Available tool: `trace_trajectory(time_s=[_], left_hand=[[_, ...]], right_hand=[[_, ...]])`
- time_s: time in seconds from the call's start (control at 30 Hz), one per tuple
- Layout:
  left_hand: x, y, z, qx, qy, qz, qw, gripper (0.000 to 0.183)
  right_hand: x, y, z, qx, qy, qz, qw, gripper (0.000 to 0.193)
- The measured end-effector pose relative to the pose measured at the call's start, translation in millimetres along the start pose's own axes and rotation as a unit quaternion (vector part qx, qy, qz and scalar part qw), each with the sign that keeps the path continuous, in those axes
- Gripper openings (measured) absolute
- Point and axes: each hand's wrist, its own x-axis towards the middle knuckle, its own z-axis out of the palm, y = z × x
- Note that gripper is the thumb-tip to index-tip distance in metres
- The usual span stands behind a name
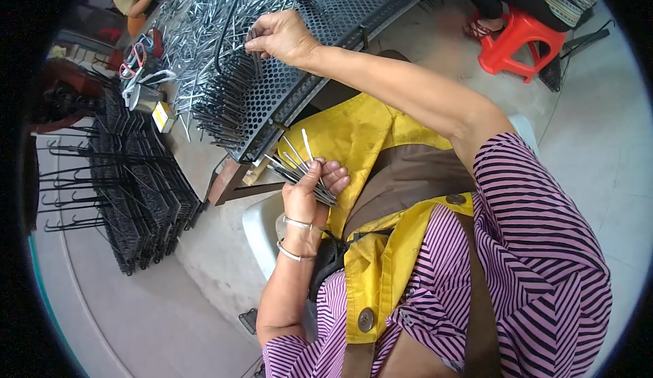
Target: Organizing small metal pins by inserting them individually into a perforated metal plate.
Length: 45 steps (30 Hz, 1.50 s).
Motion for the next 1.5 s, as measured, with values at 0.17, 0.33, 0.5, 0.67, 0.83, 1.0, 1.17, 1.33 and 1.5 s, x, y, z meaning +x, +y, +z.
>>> trace_trajectory(time_s=[0.17,0.33,0.5,0.67,0.83,1.0,1.17,1.33,1.5], left_hand=[[0.1,-0.1,0.7,-0.005,-0.006,-0.007,1.0,0.011],[0.1,0.2,0.2,-0.01,-0.003,-0.013,1.0,0.012],[0.6,-1.6,-1.4,-0.012,-0.013,-0.014,1.0,0.012],[1.1,-0.7,-1.6,-0.008,-0.008,-0.02,1.0,0.012],[0.6,0.7,0.5,0.0,0.0,-0.022,1.0,0.013],[-0.6,1.6,0.4,0.0,0.001,-0.021,1.0,0.013],[-0.7,2.7,0.4,0.002,-0.005,-0.016,1.0,0.014],[-0.2,2.3,1.7,0.001,-0.018,-0.022,1.0,0.014],[0.2,2.3,-0.7,0.0,-0.029,-0.007,1.0,0.014]], right_hand=[[8.0,-2.2,0.1,-0.054,-0.068,-0.021,0.996,0.004],[17.3,-5.6,0.8,-0.067,-0.107,-0.025,0.992,0.005],[16.6,-5.4,-2.2,-0.092,-0.176,-0.012,0.98,0.003],[16.0,-2.5,10.4,-0.257,-0.16,-0.137,0.943,0.009],[15.4,-11.3,22.2,-0.347,-0.151,-0.122,0.918,0.01],[12.7,-12.7,27.6,-0.353,-0.132,-0.149,0.914,0.008],[10.7,-4.7,22.3,-0.349,-0.095,-0.176,0.915,0.007],[17.2,-10.8,27.4,-0.399,-0.129,-0.124,0.899,0.004],[12.7,-38.1,37.7,-0.428,-0.213,-0.133,0.868,0.002]])
